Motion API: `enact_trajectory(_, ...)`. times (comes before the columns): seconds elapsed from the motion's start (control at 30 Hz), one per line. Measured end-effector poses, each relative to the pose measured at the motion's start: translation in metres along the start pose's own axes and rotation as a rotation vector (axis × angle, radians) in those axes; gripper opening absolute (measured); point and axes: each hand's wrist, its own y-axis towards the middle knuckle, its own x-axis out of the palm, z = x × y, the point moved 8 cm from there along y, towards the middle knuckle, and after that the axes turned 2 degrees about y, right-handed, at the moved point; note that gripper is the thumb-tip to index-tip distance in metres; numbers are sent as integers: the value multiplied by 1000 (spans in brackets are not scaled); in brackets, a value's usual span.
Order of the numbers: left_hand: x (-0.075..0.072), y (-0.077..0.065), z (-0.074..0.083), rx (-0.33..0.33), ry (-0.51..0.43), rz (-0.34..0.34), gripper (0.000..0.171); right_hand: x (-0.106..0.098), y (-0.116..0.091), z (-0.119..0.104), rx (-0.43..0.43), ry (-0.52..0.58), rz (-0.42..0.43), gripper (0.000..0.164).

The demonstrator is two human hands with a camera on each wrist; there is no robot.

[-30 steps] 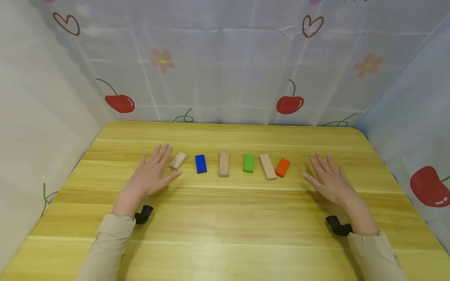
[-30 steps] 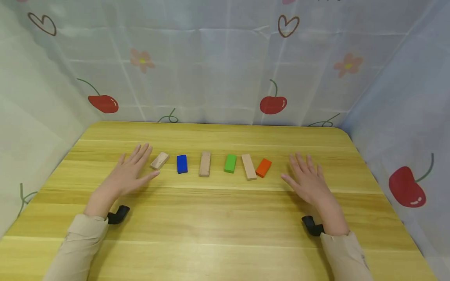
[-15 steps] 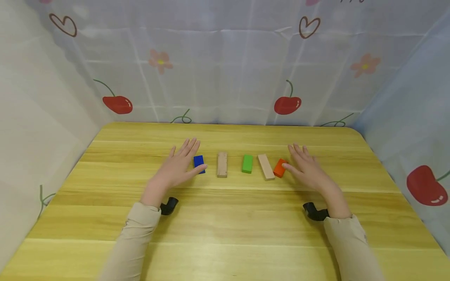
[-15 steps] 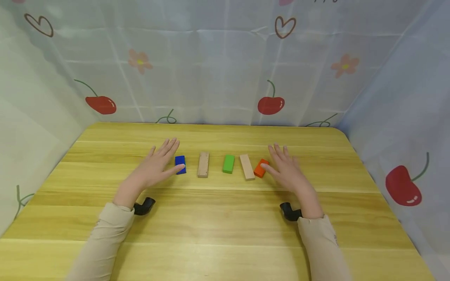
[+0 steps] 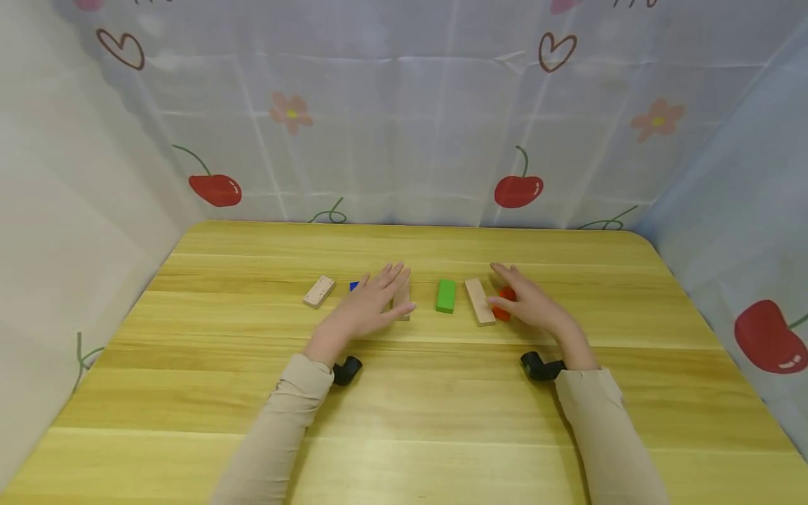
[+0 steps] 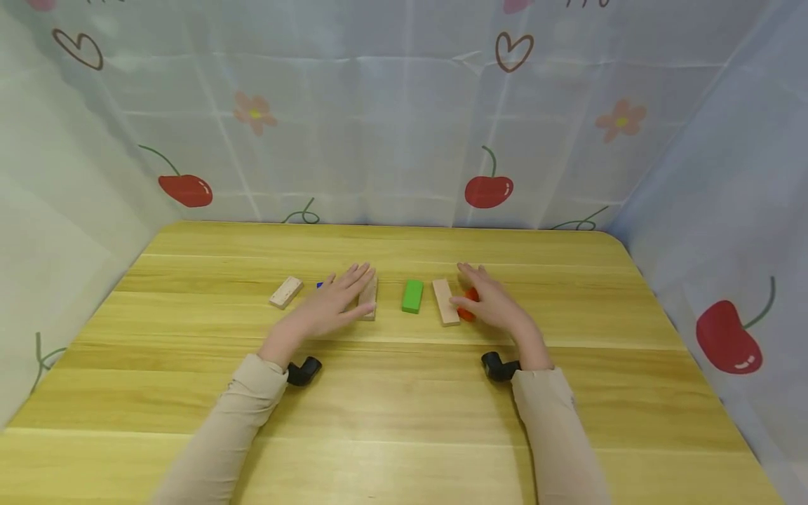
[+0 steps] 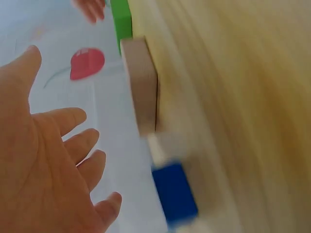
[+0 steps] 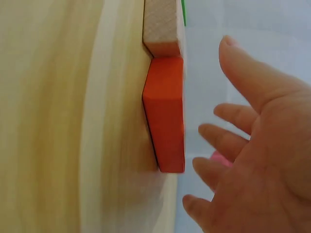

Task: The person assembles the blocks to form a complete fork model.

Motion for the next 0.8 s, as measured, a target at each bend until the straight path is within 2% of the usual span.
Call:
enact_trajectory(0.2,16,18,26,87,-6,-49,70,8,11,-7,-75,33,-112,81)
enact_trajectory(0.3,22,22,33,104,3,-74,68,12,15,-7,-96,53,-173,84)
enact_trajectory(0.5,32,20,31,88,-16,-122,65,19,19,-5,-47,20,-271,87)
enact_trajectory(0.8,34,17,29,93,-53,-129,63,19,19,0,7,-4,-282,85)
